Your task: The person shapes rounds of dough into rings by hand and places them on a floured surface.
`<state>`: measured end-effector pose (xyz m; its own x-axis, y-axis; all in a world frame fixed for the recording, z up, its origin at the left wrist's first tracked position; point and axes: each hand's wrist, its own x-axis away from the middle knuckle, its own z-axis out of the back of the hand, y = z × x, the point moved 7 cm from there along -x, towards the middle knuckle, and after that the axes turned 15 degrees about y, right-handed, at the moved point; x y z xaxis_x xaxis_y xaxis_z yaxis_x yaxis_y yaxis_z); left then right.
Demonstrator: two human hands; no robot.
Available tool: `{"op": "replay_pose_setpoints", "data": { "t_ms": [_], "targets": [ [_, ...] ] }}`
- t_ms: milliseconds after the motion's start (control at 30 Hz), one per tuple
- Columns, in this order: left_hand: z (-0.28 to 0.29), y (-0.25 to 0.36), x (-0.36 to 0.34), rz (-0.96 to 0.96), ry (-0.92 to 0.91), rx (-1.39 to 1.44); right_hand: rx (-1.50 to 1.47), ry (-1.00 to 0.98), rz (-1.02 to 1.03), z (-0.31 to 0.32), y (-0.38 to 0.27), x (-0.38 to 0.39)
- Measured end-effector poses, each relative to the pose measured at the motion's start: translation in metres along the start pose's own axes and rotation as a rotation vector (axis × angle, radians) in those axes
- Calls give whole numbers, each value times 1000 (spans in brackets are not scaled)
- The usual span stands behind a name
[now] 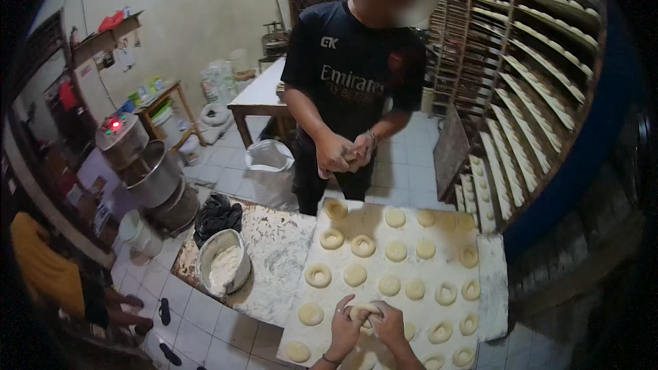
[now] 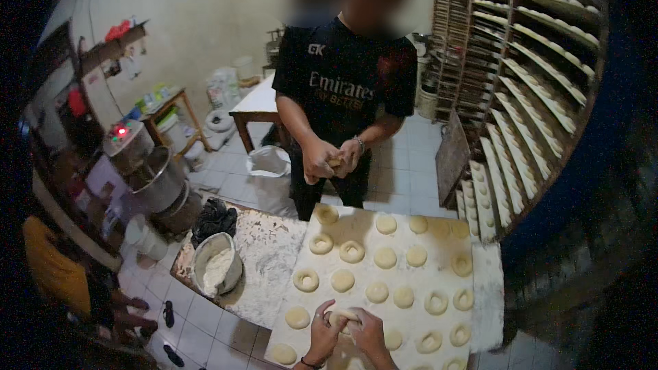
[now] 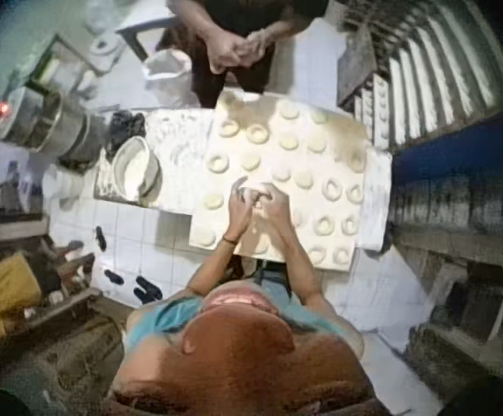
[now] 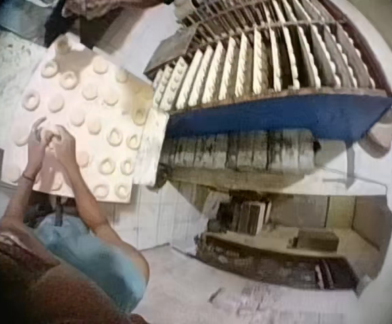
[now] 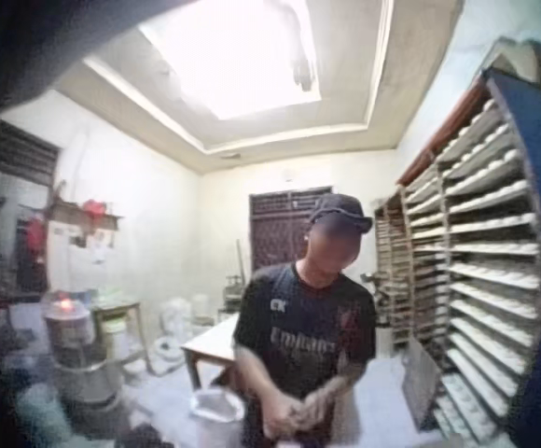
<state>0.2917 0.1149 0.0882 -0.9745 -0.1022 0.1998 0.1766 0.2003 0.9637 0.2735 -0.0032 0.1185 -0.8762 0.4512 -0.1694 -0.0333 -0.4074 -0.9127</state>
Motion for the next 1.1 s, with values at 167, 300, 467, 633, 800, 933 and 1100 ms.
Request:
{"op": "replay_pose_setpoints", "data": {
  "t_ms": [167,300,467,633,800,933,1100],
  "targets": [
    [59,20,11,-139,-113,-175,0,-26,-35,-58,-20,21],
    [142,8,-31,-235,269,-474,-51,-197,-43,-83,-48,60],
    [148,41,2,-18,-20,76,97,-211,-169,-113,-44,72],
    [148,35,8,457,-263,779,-1142,-357,-743,-118,-51,87],
    [85,24,56,877,-807,1167,-1518,-739,-929,-81,-55,94],
    [53,48,41,738,-352,739,-1319,-552,-1066,-20,-23,93],
    [-52,-8,76,833,-672,510,-1132,-482,-907,45,23,43]
  ]
}}
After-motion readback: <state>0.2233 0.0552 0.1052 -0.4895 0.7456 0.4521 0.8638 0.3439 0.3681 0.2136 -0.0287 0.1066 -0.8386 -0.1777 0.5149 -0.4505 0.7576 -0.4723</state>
